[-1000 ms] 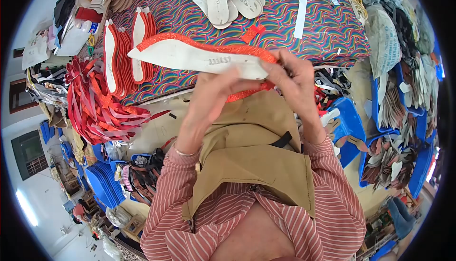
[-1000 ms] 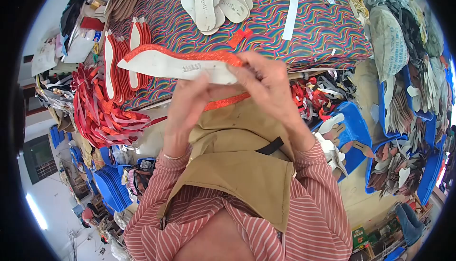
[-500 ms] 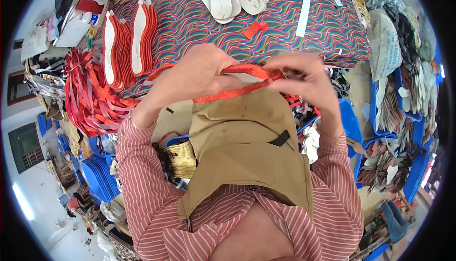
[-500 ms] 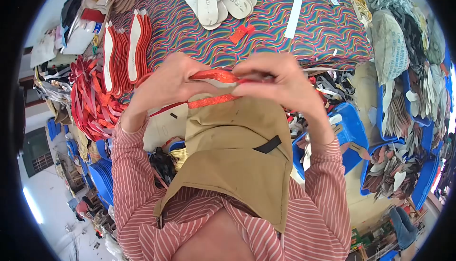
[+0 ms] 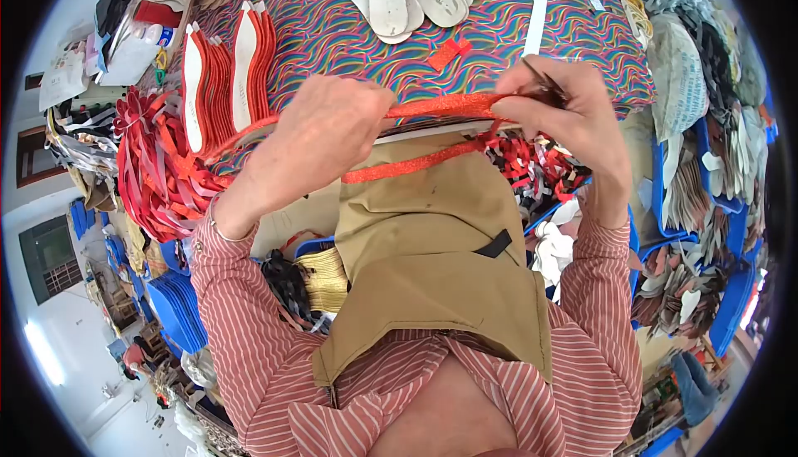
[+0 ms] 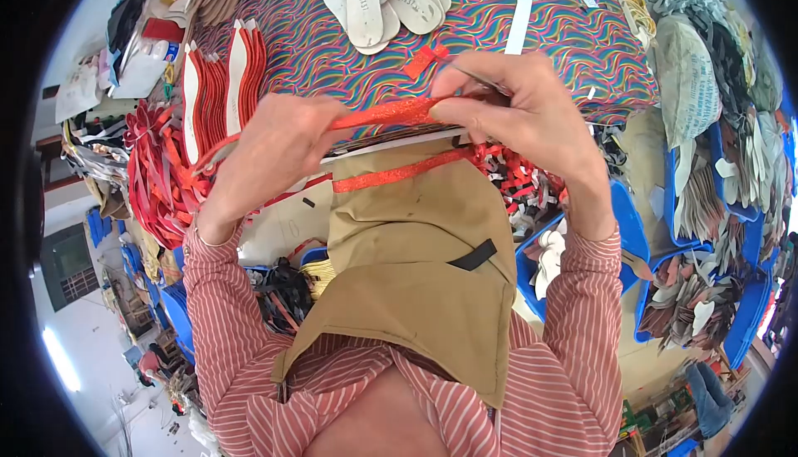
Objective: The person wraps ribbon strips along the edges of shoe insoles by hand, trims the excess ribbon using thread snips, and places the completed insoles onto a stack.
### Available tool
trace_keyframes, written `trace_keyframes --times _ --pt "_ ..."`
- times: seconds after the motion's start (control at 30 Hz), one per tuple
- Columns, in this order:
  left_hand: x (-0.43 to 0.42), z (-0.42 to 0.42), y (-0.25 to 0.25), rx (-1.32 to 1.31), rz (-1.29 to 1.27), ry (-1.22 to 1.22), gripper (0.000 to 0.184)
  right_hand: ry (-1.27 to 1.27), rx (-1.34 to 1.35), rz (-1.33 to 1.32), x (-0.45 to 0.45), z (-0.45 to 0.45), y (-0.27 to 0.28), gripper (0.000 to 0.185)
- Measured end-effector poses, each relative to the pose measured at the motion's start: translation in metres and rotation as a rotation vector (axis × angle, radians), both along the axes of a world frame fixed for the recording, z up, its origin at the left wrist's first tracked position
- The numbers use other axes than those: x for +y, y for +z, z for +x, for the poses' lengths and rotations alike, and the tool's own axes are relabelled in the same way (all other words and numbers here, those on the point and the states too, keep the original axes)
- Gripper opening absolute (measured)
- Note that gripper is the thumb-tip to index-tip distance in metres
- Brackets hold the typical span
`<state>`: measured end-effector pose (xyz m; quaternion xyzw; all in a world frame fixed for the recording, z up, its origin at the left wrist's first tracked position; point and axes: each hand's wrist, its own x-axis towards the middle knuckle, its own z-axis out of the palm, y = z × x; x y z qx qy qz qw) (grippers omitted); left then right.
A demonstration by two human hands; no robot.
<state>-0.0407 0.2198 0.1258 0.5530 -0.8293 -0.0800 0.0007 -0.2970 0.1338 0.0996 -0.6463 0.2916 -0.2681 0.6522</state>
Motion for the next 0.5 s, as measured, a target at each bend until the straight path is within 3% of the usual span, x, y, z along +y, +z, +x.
trace_keyframes --times 0.17,0.27,0.33,0.37,0.5 --pt "0.010 -0.008 -0.021 0.342 0.125 0.116 0.013 -0.096 -0.020 -0.009 -0.018 -0.018 -0.015 0.007" --pt "0.015 -0.010 -0.025 0.554 0.334 0.224 0.013 -0.107 -0.105 0.054 -0.013 -0.016 -0.027 0.007" --pt "0.020 -0.017 -0.022 0.974 0.617 0.438 0.018 -0.125 -0.197 0.117 -0.005 -0.015 -0.037 0.008" --pt "0.021 -0.021 -0.022 0.966 0.618 0.429 0.018 -0.150 -0.269 0.144 0.001 -0.012 -0.040 0.008" --pt "0.023 -0.038 -0.031 1.521 0.520 0.581 0.014 -0.290 -0.372 0.175 0.027 0.005 -0.048 0.007"
